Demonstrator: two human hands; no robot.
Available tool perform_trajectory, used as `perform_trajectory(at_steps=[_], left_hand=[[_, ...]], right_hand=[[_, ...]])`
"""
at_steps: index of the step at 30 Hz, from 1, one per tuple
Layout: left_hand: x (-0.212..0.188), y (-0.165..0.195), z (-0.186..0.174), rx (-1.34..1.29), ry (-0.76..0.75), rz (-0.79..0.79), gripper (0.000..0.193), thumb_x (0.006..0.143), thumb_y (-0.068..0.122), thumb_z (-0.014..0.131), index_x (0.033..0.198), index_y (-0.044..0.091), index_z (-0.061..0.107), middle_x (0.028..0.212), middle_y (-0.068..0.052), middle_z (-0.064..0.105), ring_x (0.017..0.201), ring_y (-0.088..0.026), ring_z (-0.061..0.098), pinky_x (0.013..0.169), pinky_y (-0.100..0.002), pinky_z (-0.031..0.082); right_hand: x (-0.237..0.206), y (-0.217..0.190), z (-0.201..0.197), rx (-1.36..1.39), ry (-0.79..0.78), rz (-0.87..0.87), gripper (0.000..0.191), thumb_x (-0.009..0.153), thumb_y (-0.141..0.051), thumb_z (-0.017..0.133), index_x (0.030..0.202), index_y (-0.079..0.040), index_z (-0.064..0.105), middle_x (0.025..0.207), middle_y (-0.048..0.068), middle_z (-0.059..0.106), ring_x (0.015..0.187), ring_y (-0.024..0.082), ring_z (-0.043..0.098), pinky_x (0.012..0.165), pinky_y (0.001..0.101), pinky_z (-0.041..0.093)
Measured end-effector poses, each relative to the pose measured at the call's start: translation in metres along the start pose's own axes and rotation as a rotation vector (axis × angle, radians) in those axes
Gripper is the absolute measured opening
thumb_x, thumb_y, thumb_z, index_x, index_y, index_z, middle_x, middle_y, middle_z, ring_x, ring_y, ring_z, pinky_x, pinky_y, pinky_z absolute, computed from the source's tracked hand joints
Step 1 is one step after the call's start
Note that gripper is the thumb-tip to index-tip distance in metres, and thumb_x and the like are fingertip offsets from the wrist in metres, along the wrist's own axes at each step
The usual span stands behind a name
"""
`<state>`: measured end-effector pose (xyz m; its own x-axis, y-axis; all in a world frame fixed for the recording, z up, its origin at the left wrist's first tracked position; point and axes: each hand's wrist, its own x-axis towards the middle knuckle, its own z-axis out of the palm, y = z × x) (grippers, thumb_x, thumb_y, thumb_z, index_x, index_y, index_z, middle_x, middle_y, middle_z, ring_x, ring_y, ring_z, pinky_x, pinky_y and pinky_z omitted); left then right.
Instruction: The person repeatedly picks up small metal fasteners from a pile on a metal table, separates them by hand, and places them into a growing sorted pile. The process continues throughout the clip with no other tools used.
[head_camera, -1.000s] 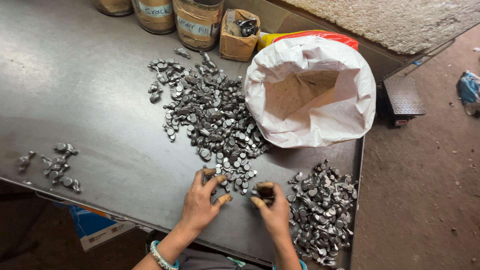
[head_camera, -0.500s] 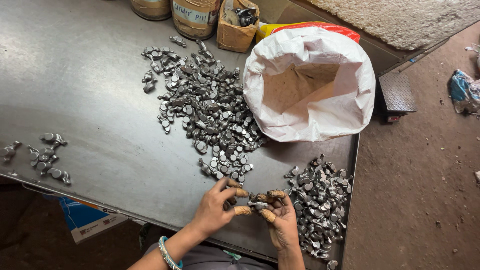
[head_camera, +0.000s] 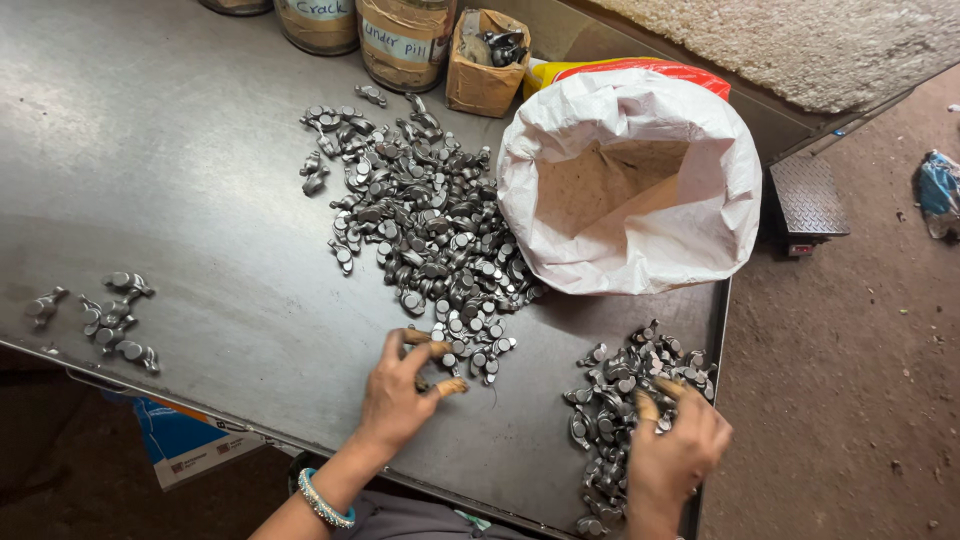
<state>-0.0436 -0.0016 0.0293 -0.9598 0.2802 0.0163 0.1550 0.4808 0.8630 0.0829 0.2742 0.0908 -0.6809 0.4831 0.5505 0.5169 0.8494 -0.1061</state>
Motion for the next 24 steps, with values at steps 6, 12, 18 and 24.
perform_trajectory(at_steps=[6, 12, 18, 24], left_hand=[[0.006, -0.005, -0.005, 0.072, 0.065, -0.126, 0.068, 0.061, 0.021, 0.093, 0.124, 0.016, 0.068, 0.127, -0.017, 0.049, 0.103, -0.041, 0.063, 0.086, -0.049, 0.054], [-0.003, -0.007, -0.004, 0.025, 0.103, -0.020, 0.061, 0.063, 0.019, 0.092, 0.120, 0.014, 0.070, 0.122, -0.013, 0.054, 0.100, -0.036, 0.065, 0.083, -0.045, 0.055], [-0.016, -0.003, 0.014, -0.197, -0.148, 0.060, 0.050, 0.069, 0.021, 0.093, 0.114, 0.013, 0.075, 0.102, -0.006, 0.067, 0.086, -0.021, 0.071, 0.075, -0.034, 0.058], [-0.021, -0.010, 0.054, -0.753, -0.381, -0.114, 0.040, 0.074, 0.008, 0.089, 0.111, 0.001, 0.074, 0.100, -0.004, 0.077, 0.089, -0.010, 0.074, 0.081, -0.027, 0.061]], right_hand=[[-0.022, -0.099, 0.053, 0.581, -0.582, 0.117, 0.057, 0.068, -0.020, 0.090, 0.119, -0.011, 0.066, 0.110, 0.011, 0.069, 0.098, 0.028, 0.067, 0.085, 0.0376, 0.054], [-0.050, -0.105, 0.094, 0.631, -0.623, 0.154, 0.050, 0.078, -0.007, 0.082, 0.123, -0.009, 0.061, 0.109, 0.009, 0.072, 0.099, 0.026, 0.071, 0.087, 0.0361, 0.056], [-0.067, -0.045, 0.098, 1.692, -0.894, 0.697, 0.057, 0.084, 0.011, 0.069, 0.138, 0.000, 0.057, 0.106, 0.013, 0.068, 0.095, 0.019, 0.067, 0.080, 0.0301, 0.059], [-0.090, -0.031, 0.082, 1.738, -0.848, 0.925, 0.052, 0.082, 0.011, 0.067, 0.132, 0.002, 0.057, 0.108, 0.013, 0.070, 0.094, 0.020, 0.069, 0.080, 0.0326, 0.061]])
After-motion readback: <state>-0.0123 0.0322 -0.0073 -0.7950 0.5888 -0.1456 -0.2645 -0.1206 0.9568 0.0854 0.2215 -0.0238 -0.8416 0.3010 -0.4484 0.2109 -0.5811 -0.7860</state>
